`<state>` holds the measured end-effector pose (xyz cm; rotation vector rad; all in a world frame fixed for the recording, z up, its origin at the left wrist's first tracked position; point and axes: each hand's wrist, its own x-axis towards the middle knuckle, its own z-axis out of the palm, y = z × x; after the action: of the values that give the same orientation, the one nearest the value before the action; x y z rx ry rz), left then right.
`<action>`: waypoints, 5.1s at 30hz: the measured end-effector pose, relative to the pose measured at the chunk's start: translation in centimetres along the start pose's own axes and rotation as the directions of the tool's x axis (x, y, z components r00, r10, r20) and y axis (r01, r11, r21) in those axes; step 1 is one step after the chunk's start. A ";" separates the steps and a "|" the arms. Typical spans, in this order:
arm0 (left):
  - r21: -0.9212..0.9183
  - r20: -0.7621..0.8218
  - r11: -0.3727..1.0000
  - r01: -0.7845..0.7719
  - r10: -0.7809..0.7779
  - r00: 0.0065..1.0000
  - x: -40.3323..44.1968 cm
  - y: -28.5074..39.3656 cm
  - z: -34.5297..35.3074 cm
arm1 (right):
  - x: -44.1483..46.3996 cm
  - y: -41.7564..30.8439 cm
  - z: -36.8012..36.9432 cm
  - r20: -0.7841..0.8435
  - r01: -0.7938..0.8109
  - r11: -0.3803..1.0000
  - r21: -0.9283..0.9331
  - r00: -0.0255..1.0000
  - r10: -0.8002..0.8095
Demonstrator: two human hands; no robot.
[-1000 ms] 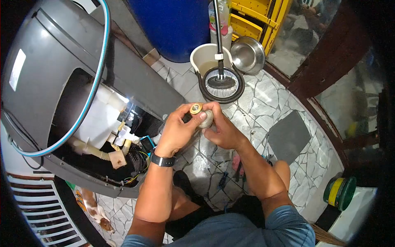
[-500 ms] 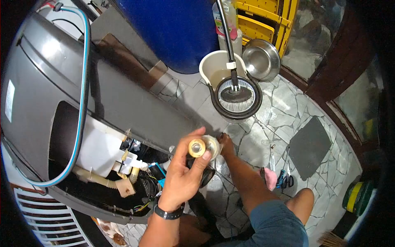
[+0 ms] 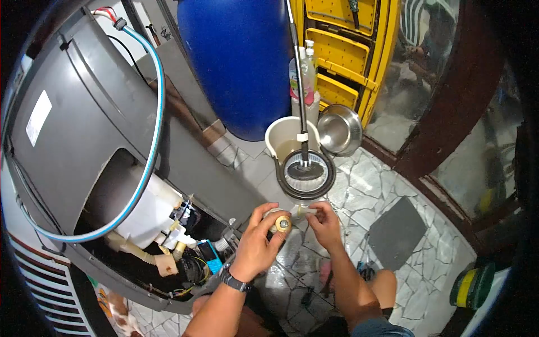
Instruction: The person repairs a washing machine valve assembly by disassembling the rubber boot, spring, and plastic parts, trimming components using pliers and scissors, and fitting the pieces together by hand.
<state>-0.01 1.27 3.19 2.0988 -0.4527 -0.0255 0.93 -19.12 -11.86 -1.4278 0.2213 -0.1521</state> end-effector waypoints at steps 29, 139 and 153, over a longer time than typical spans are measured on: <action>-0.105 0.048 0.959 -0.262 0.268 0.962 -1.2 3.5 1.0 | -8.8 -15.1 1.2 0.218 0.684 0.598 -0.418 0.714 -0.665; -0.288 0.325 0.926 -0.244 0.334 0.885 8.1 50.3 -33.5 | -17.7 -71.7 12.6 -0.237 0.254 0.871 0.420 0.957 -0.165; -0.321 0.332 0.913 -0.253 0.359 0.872 6.5 53.3 -26.5 | -24.0 -70.9 3.7 -0.263 0.200 0.937 0.287 0.957 -0.123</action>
<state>-5.26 -4.60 62.54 1.7297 -0.9675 -0.3027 -19.41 -19.67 60.28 -1.1095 0.2662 -0.4798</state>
